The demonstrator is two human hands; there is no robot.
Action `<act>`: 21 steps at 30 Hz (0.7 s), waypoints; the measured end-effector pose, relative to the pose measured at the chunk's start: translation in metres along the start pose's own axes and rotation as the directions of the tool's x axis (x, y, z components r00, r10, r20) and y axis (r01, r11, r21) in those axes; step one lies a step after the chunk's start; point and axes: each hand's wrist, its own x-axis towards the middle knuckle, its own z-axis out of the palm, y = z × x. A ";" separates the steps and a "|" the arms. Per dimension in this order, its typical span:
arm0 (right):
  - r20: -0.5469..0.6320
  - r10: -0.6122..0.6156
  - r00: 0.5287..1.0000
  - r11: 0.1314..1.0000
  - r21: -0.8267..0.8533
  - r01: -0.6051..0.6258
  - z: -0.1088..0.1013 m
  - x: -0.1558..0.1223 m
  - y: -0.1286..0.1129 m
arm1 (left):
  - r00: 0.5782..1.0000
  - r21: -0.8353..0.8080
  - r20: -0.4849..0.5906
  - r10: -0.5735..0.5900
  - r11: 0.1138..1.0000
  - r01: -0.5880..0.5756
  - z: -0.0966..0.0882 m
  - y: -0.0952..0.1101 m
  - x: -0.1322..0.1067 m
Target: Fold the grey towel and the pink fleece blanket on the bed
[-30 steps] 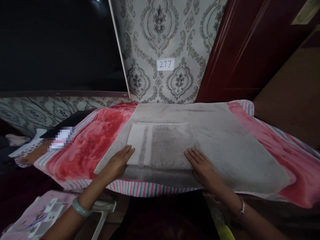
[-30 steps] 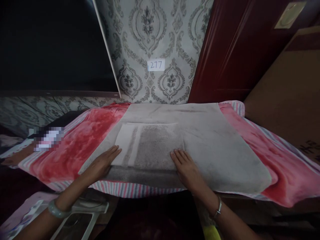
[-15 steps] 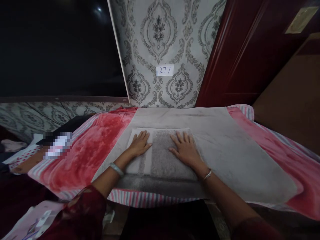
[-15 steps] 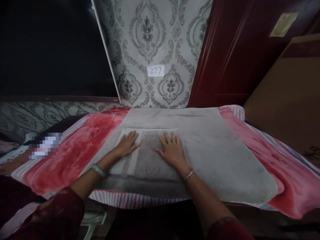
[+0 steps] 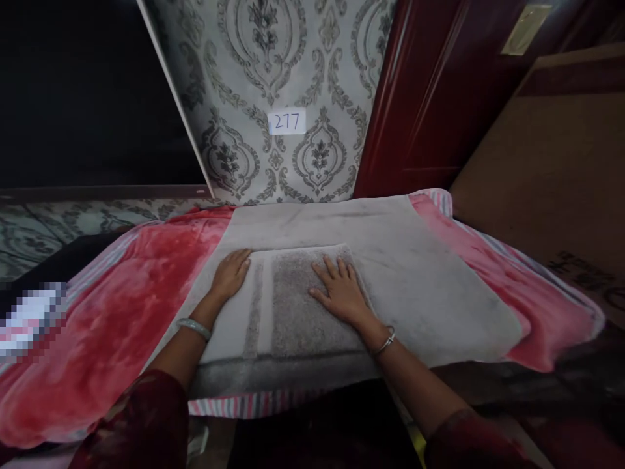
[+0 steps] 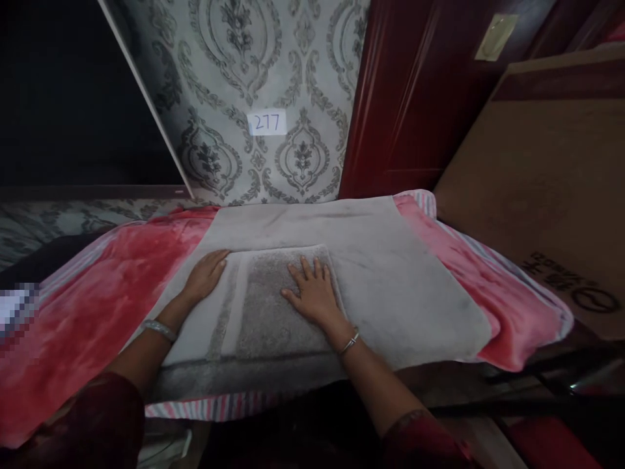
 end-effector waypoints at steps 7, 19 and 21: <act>-0.051 -0.020 0.999 1.000 -0.008 0.019 0.010 -0.002 0.004 | 0.900 -0.348 -0.186 -0.395 0.883 0.315 -0.022 0.001 -0.021; -0.098 -0.043 0.994 0.999 0.004 0.043 0.024 -0.001 0.010 | 0.838 -0.184 -0.172 -0.519 0.852 0.490 -0.033 0.010 -0.039; -0.095 -0.041 0.995 0.999 0.002 0.041 0.024 -0.001 0.010 | 0.838 -0.134 -0.151 -0.524 0.851 0.507 -0.033 0.011 -0.036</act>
